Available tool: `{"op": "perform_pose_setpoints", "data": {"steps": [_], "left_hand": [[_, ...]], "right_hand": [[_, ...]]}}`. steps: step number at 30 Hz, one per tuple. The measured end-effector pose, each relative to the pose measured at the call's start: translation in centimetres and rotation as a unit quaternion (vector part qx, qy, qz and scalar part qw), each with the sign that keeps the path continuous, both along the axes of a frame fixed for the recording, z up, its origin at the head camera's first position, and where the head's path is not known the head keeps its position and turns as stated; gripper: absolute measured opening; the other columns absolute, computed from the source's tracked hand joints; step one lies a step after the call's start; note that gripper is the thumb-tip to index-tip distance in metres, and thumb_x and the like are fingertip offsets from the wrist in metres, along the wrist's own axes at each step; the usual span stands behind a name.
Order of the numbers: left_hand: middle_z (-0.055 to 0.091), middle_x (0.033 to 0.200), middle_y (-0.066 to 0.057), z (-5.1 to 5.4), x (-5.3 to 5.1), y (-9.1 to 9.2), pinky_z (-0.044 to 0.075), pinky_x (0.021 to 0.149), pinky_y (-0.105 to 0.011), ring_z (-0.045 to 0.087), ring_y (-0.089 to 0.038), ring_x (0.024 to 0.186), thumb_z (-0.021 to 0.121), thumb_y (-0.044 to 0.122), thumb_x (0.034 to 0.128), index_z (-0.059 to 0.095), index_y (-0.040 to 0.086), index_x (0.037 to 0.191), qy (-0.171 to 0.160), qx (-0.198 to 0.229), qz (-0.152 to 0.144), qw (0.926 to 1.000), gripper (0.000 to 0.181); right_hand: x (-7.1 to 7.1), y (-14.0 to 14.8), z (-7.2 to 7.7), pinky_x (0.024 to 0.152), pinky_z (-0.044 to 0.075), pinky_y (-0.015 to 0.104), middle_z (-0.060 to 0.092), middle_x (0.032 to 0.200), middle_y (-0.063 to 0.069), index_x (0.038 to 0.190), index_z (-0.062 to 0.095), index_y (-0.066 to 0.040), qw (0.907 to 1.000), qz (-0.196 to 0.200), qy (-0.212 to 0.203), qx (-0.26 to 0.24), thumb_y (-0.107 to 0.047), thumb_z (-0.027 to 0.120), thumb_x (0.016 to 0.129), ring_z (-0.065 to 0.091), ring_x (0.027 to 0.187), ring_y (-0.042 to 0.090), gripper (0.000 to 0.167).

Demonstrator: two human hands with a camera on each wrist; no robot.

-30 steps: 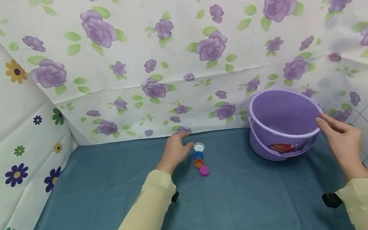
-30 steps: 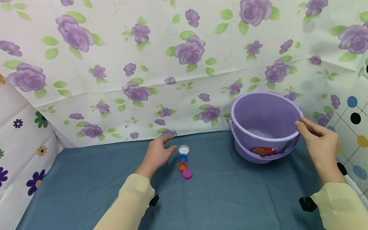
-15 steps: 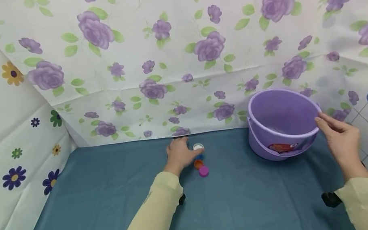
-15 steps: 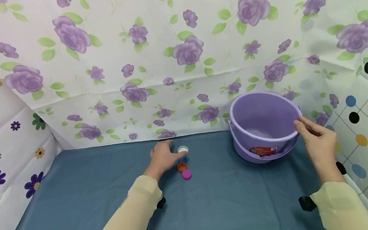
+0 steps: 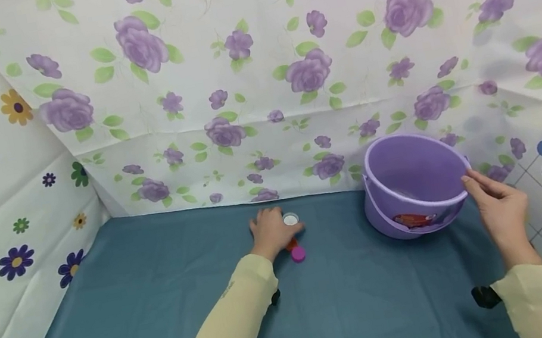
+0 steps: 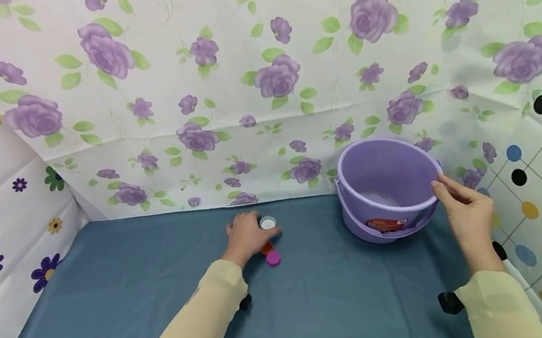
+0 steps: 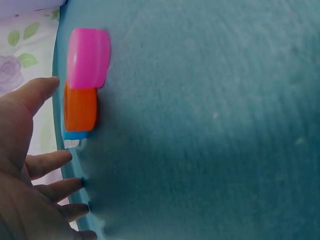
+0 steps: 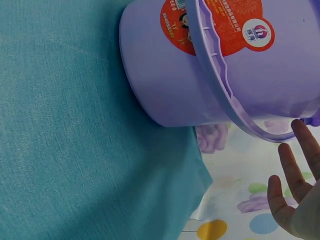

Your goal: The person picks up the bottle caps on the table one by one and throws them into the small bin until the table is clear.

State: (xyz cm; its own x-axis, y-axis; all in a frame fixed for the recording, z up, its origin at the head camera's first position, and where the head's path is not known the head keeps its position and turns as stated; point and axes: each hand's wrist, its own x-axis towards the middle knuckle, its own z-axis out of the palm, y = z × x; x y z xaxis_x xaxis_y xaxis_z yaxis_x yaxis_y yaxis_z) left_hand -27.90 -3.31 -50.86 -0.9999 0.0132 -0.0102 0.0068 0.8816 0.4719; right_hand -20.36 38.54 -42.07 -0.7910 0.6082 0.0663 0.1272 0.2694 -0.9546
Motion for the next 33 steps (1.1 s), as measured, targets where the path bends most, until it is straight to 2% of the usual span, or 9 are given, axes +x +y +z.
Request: {"op": "perform_pose_setpoints", "data": {"steps": [11,19,28,33], "left_hand": [[0.056,0.117,-0.011,-0.38,0.1,0.5,0.019,0.107,-0.065,0.044,-0.032,0.122,0.071,0.058,0.0717,0.063,0.013,0.114,0.004,-0.009,0.015,0.9999,0.062],[0.056,0.114,-0.011,-0.52,0.14,0.6,0.024,0.104,-0.063,0.048,-0.031,0.116,0.073,0.054,0.0713,0.065,0.013,0.109,0.017,-0.003,0.031,0.9994,0.056],[0.06,0.111,-0.008,-0.71,0.1,0.34,0.023,0.104,-0.066,0.05,-0.031,0.114,0.07,0.047,0.076,0.068,0.014,0.098,0.028,-0.009,0.043,0.9986,0.04],[0.062,0.11,-0.007,-0.7,-0.03,0.2,0.024,0.103,-0.066,0.051,-0.029,0.113,0.069,0.044,0.0771,0.068,0.013,0.1,0.034,0.001,0.042,0.9986,0.039]], "right_hand": [[-0.25,-0.12,-0.15,0.065,0.045,0.003,0.068,0.093,-0.024,0.111,0.071,-0.023,0.9999,-0.003,0.011,0.002,-0.042,0.077,0.072,0.061,0.09,-0.008,0.043],[-0.23,-0.13,-0.16,0.065,0.045,0.004,0.068,0.092,-0.024,0.111,0.071,-0.022,0.9999,-0.008,0.014,-0.004,-0.041,0.077,0.072,0.061,0.089,-0.007,0.043],[-0.12,-0.26,-0.26,0.062,0.045,0.005,0.069,0.094,-0.023,0.111,0.071,-0.022,0.9999,-0.006,0.014,-0.002,-0.04,0.077,0.073,0.061,0.087,-0.006,0.043],[-0.19,-0.2,-0.22,0.063,0.045,0.005,0.069,0.093,-0.023,0.111,0.071,-0.022,0.9997,-0.007,0.023,0.007,-0.04,0.076,0.074,0.061,0.086,-0.006,0.042]]}}
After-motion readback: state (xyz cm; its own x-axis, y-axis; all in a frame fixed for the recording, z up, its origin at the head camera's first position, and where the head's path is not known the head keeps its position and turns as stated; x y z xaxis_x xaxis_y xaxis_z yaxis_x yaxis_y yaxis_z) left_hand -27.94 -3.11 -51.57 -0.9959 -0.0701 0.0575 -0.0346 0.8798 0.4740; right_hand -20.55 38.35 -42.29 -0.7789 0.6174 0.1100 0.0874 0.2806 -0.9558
